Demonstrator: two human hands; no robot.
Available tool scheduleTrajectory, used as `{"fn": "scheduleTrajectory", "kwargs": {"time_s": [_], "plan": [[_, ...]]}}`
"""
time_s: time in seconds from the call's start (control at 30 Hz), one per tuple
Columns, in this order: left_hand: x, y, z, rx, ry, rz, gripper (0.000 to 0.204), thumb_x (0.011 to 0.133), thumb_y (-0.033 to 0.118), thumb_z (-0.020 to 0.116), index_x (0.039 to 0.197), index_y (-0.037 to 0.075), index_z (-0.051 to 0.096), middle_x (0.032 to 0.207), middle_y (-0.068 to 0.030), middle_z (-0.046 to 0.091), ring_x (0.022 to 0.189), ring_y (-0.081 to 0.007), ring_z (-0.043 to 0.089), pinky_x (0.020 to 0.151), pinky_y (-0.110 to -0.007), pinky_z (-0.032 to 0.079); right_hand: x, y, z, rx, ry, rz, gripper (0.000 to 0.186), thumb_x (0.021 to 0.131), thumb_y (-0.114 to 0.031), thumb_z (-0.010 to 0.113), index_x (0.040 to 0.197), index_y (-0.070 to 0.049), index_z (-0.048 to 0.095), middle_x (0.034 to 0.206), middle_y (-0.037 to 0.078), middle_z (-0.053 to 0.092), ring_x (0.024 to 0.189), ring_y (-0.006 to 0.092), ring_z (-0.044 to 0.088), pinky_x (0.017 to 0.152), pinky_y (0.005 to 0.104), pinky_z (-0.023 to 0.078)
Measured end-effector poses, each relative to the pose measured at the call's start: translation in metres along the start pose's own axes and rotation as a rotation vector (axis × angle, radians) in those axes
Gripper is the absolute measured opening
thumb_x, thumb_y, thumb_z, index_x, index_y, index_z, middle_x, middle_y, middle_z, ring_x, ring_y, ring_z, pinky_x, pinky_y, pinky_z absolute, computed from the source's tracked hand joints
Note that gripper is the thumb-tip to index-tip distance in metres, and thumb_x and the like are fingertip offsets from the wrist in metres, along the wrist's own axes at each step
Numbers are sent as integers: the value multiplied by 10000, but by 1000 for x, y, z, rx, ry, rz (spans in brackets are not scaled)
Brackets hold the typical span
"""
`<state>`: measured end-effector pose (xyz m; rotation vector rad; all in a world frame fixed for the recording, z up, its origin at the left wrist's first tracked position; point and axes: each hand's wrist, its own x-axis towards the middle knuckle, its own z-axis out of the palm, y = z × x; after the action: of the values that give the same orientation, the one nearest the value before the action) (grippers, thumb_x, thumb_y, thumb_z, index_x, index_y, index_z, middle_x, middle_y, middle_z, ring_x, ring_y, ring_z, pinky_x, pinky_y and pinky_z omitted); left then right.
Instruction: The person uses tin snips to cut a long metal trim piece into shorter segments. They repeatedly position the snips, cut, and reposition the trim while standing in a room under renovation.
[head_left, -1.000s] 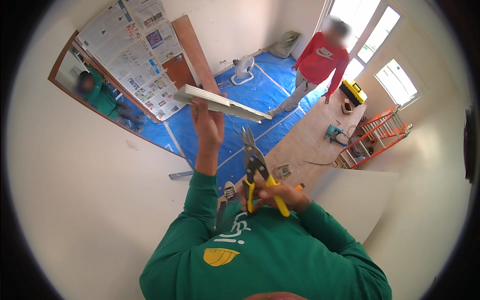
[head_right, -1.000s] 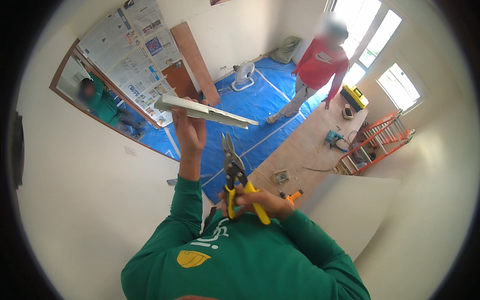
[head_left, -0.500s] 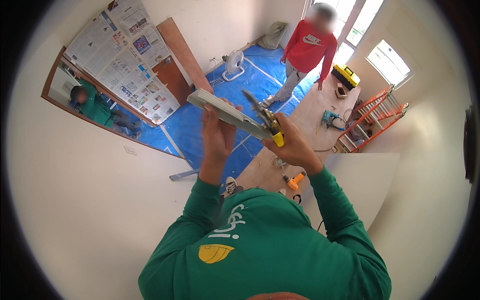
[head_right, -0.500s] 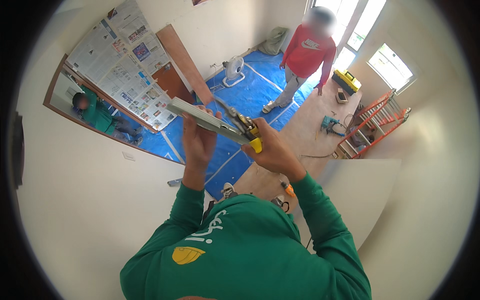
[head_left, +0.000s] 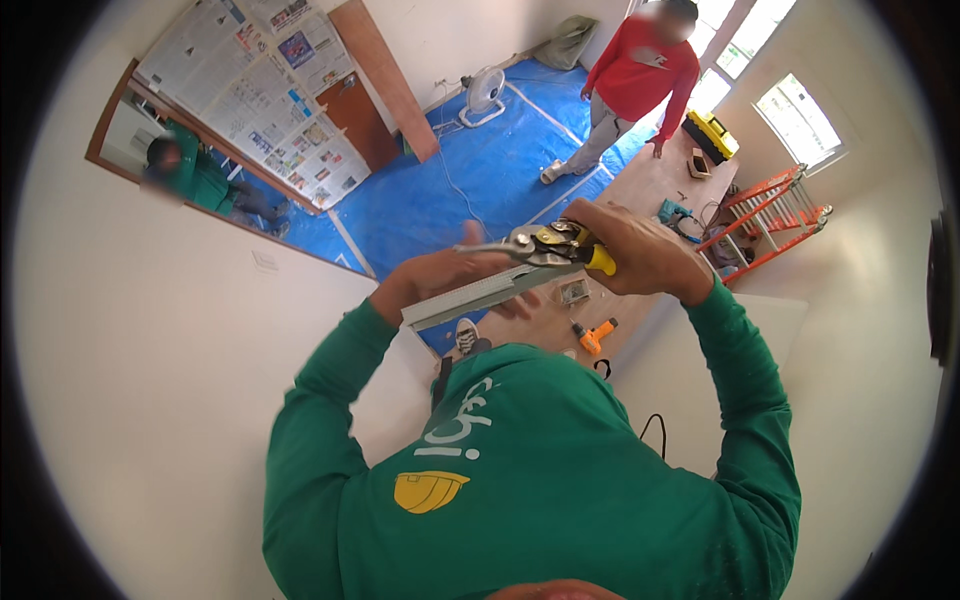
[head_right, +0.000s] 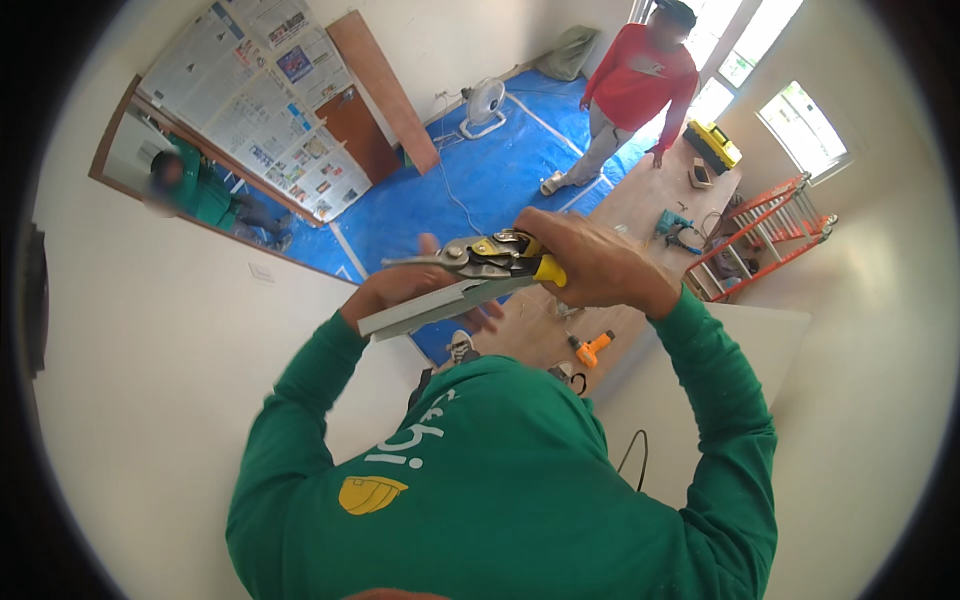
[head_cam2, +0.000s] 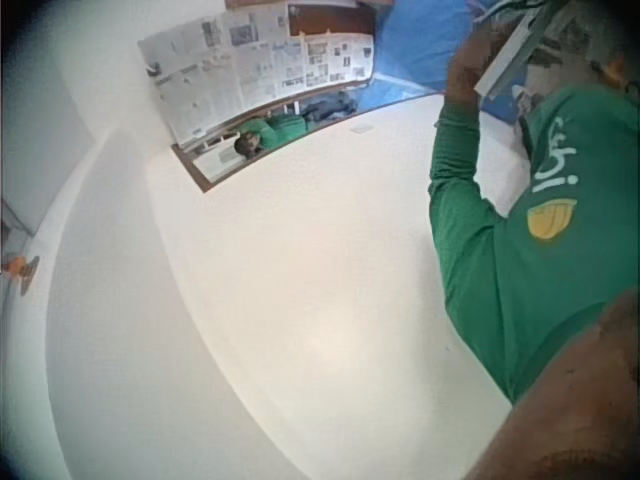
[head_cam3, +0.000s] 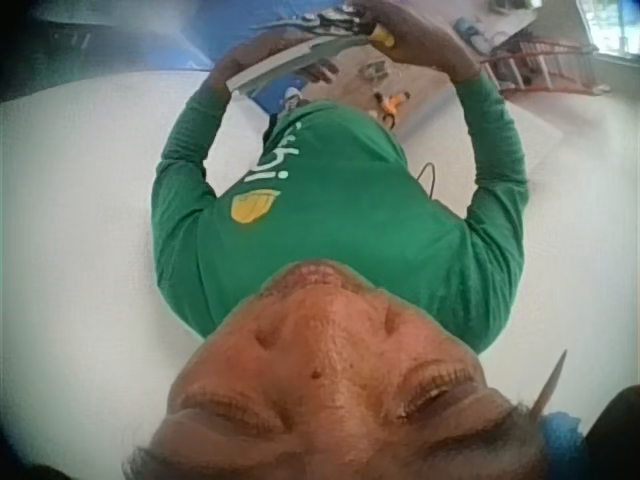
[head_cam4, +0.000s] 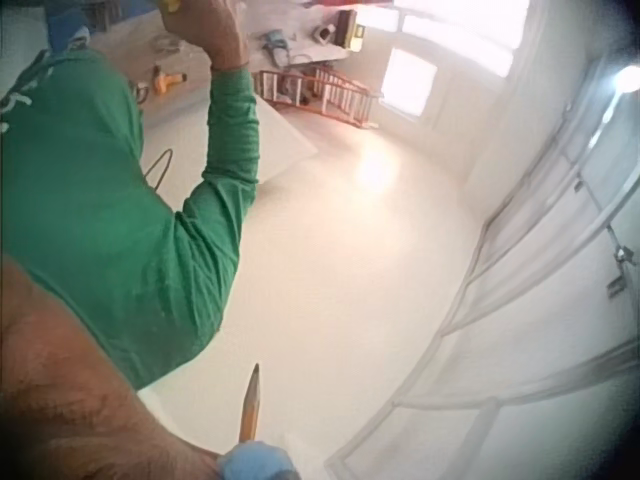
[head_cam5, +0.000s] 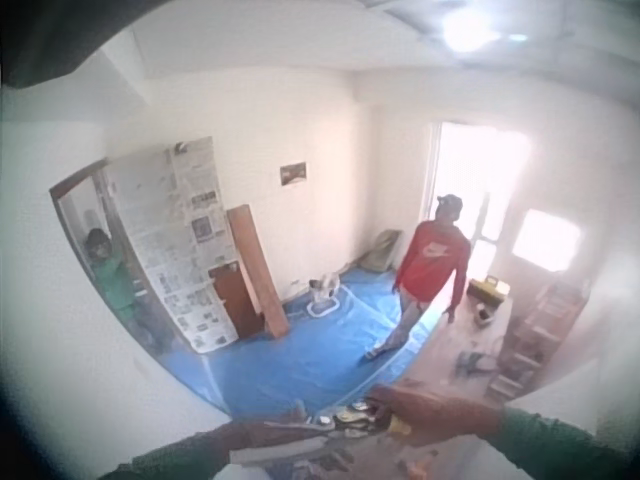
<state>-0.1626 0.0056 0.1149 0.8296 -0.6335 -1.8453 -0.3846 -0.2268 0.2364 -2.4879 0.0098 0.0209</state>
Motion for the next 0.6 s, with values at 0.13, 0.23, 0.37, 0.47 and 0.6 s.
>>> {"fn": "scheduleTrajectory", "kwargs": {"time_s": [0.13,0.23,0.37,0.47,0.6], "plan": [[30,-14,13,-222,-369,-169,923,964,555,827,1580,-59,518,1290,-198,748,1109,-306,783,896,-392,669,12,-5,-2,-169,-43,-153,637,750,1,855,1318,-81,581,1226,146,682,1236,392,643,1093,523,478],[36,-17,23,-244,-115,-44,715,1025,532,771,1440,-33,631,1034,-57,713,840,-141,681,688,-283,572,11,-3,-5,-262,115,-199,725,716,-18,898,1364,-86,580,1310,133,655,1339,380,596,1209,547,413],[37,-5,28,6,154,107,510,1133,469,642,1322,-1,701,884,49,607,691,-44,477,574,-236,409,0,-2,-10,-337,433,-153,868,686,-49,934,1466,-89,554,1403,133,602,1436,374,539,1309,572,330],[41,6,24,260,137,121,528,1152,503,591,1333,21,705,906,49,604,716,-44,497,606,-234,431,-11,-10,-3,-322,585,-47,989,639,-15,942,1531,-92,521,1536,146,553,1510,379,496,1358,591,246],[41,15,17,585,182,143,545,1161,519,552,1376,35,681,940,31,598,722,-45,489,644,-230,464,-19,-17,4,-400,634,28,976,643,-36,938,1520,-96,515,1478,146,591,1471,387,528,1369,607,190]]}}
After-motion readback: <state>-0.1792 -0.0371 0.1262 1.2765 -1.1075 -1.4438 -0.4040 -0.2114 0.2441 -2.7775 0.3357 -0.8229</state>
